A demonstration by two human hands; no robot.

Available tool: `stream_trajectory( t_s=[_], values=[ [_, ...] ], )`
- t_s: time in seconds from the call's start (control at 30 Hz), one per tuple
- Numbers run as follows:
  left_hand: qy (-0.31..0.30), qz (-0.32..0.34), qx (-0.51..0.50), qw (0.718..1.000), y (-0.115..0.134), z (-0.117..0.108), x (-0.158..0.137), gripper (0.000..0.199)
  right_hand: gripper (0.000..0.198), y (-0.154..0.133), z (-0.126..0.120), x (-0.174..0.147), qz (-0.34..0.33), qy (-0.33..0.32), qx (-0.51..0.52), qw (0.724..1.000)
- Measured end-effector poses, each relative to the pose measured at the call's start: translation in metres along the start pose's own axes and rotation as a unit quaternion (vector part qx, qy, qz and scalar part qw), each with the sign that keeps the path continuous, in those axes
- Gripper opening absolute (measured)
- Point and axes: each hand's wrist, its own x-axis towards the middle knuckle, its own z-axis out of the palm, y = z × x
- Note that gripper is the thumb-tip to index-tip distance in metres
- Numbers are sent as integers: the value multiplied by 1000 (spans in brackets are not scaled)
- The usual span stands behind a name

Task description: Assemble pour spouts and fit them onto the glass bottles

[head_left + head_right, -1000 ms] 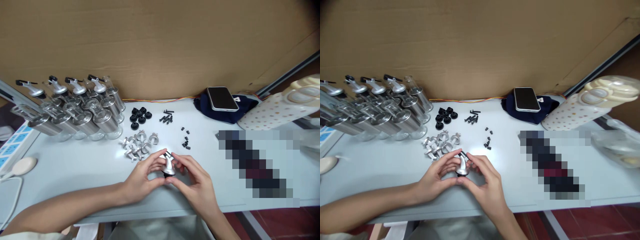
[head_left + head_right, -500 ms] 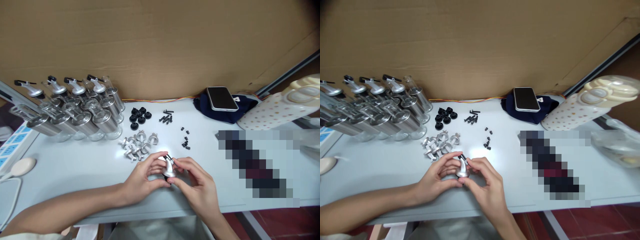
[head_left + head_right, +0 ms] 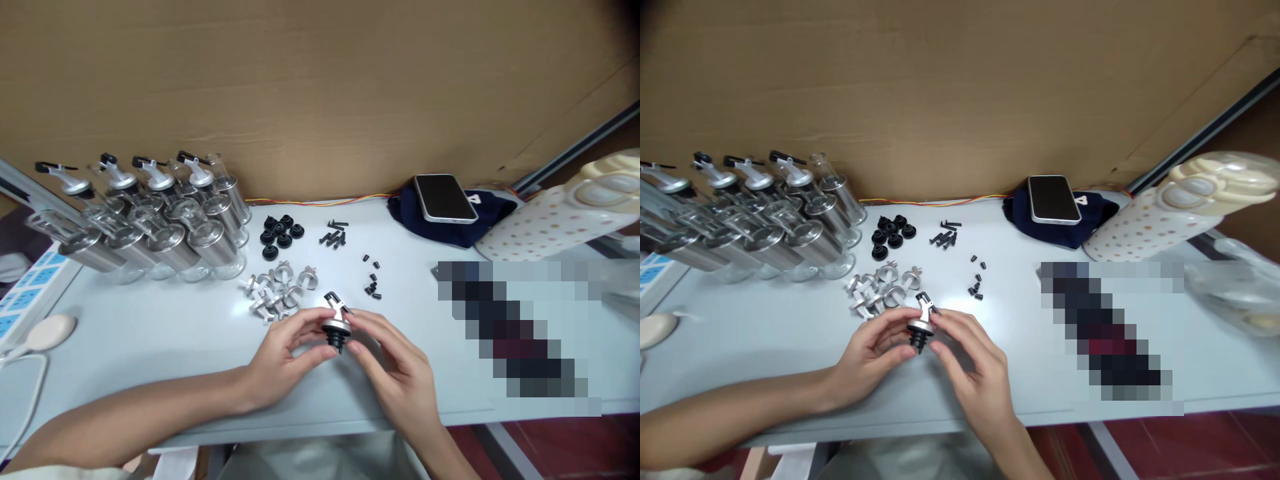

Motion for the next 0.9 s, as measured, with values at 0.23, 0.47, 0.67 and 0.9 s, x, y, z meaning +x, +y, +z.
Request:
stream_trajectory(
  t_s=[0.23,0.47,0.67,0.9],
  values=[
    [15,77,153,985,4,-2,2,24,23,-2,-1,1,4,25,-10,1000],
    [14,96,171,980,1,-2,3,23,20,-7,-1,2,-3,14,6,1000],
    [5,83,214,973,0,-4,3,25,14,-10,1,0,4,4,-13,1000],
    [-11,102,259,960,0,-4,5,30,10,-13,4,2,-16,-9,-27,999]
  ],
)
